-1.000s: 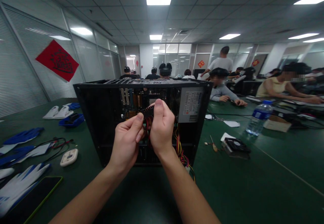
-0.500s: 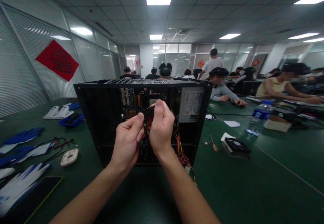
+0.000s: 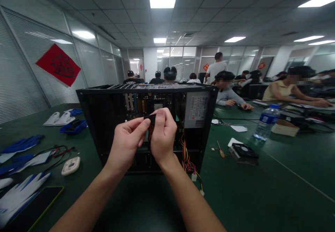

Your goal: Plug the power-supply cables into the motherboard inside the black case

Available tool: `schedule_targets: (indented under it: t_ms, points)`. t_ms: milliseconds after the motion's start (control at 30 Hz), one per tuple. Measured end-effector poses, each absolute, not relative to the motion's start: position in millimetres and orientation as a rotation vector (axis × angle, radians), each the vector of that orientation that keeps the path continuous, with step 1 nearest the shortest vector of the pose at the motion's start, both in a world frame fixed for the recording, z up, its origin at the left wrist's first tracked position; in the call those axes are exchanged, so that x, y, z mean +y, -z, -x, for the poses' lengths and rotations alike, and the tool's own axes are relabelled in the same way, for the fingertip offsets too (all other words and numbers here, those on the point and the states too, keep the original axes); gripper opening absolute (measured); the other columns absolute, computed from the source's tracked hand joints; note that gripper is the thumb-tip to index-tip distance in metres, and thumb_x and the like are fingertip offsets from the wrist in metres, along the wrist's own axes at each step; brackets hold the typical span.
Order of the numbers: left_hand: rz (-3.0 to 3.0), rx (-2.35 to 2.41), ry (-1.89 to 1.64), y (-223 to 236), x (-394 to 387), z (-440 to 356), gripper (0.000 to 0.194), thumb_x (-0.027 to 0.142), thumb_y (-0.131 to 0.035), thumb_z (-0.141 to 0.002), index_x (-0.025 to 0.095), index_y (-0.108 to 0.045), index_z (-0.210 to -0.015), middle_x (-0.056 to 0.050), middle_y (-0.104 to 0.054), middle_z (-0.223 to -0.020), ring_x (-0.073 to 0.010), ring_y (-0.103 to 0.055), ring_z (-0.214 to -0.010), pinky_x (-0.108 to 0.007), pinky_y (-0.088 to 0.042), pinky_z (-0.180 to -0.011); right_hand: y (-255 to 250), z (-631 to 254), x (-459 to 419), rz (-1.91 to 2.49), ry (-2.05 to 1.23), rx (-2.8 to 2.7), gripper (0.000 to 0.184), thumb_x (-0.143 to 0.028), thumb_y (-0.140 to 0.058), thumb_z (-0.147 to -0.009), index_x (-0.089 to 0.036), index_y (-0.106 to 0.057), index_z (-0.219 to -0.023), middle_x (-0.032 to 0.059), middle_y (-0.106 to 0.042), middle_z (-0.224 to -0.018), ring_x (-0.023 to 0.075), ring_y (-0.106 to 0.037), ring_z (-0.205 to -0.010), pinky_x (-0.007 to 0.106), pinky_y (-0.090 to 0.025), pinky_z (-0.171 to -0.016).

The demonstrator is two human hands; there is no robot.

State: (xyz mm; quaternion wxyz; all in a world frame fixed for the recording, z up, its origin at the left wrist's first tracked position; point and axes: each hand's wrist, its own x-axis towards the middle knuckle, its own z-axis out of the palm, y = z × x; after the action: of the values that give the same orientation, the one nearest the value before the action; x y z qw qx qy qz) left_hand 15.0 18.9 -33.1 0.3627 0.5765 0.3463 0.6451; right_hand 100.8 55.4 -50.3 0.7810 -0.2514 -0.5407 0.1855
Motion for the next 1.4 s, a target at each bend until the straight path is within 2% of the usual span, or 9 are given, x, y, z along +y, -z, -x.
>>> schedule_targets:
  t_ms: [467, 800, 1067, 1200, 1300, 1400]
  points:
    - [-1.49, 0.89, -1.69, 36, 18, -20, 0.037, 0.044, -0.071, -0.084, 0.014, -0.063, -0.064, 0.006, -0.041, -0.044, -0.0045, -0.031, -0.043, -0.02, -0.025, -0.044, 49, -105, 56, 0.478, -0.489, -1.223, 0.034, -0.047, -0.044, -0.101, -0.022, -0.052, -0.079, -0.0028, -0.049, -0.067, 0.0124, -0.051, -0.058, 0.025, -0.043, -0.053]
    - [-1.516, 0.854, -1.7, 36, 13, -25, 0.032, 0.044, -0.067, -0.087, 0.014, -0.073, -0.078, 0.005, -0.043, -0.044, -0.0065, -0.035, -0.042, -0.02, -0.029, -0.043, 50, -106, 54, 0.514, -0.512, -1.236, 0.035, -0.052, -0.044, -0.099, -0.022, -0.053, -0.082, -0.0017, -0.053, -0.065, 0.0144, -0.057, -0.059, 0.025, -0.044, -0.05]
    - [-1.723, 0.988, -1.734, 43, 17, -23, 0.031, 0.029, -0.067, -0.082, 0.014, -0.074, -0.109, 0.005, -0.048, -0.054, -0.0081, -0.037, -0.047, -0.021, -0.03, -0.048, 42, -113, 60, 0.482, -0.455, -1.308, 0.03, -0.047, -0.048, -0.098, -0.022, -0.053, -0.083, -0.0033, -0.054, -0.068, 0.0122, -0.052, -0.061, 0.025, -0.043, -0.058]
    - [-1.998, 1.196, -1.77, 45, 24, -15, 0.026, 0.024, -0.065, -0.082, 0.016, -0.074, -0.105, 0.003, -0.053, -0.058, -0.0099, -0.044, -0.05, -0.023, -0.032, -0.054, 40, -121, 65, 0.499, -0.543, -1.41, 0.024, -0.045, -0.058, -0.093, -0.021, -0.053, -0.089, -0.0049, -0.053, -0.07, 0.0116, -0.051, -0.061, 0.024, -0.042, -0.057]
    - [-2.325, 1.487, -1.588, 41, 33, -3, 0.021, 0.025, -0.059, -0.086, 0.017, -0.072, -0.101, -0.001, -0.061, -0.064, -0.0128, -0.051, -0.054, -0.024, -0.033, -0.058, 40, -129, 71, 0.598, -0.528, -1.567, 0.023, -0.042, -0.06, -0.092, -0.02, -0.055, -0.086, -0.0035, -0.057, -0.07, 0.013, -0.054, -0.063, 0.025, -0.044, -0.062]
    - [-2.471, 1.766, -1.34, 37, 44, 11, 0.02, 0.027, -0.054, -0.089, 0.018, -0.072, -0.085, -0.005, -0.068, -0.07, -0.0156, -0.057, -0.059, -0.026, -0.034, -0.059, 43, -136, 81, 0.785, -0.423, -1.677, 0.022, -0.037, -0.063, -0.09, -0.019, -0.059, -0.078, 0.0001, -0.063, -0.069, 0.0155, -0.058, -0.065, 0.027, -0.043, -0.064]
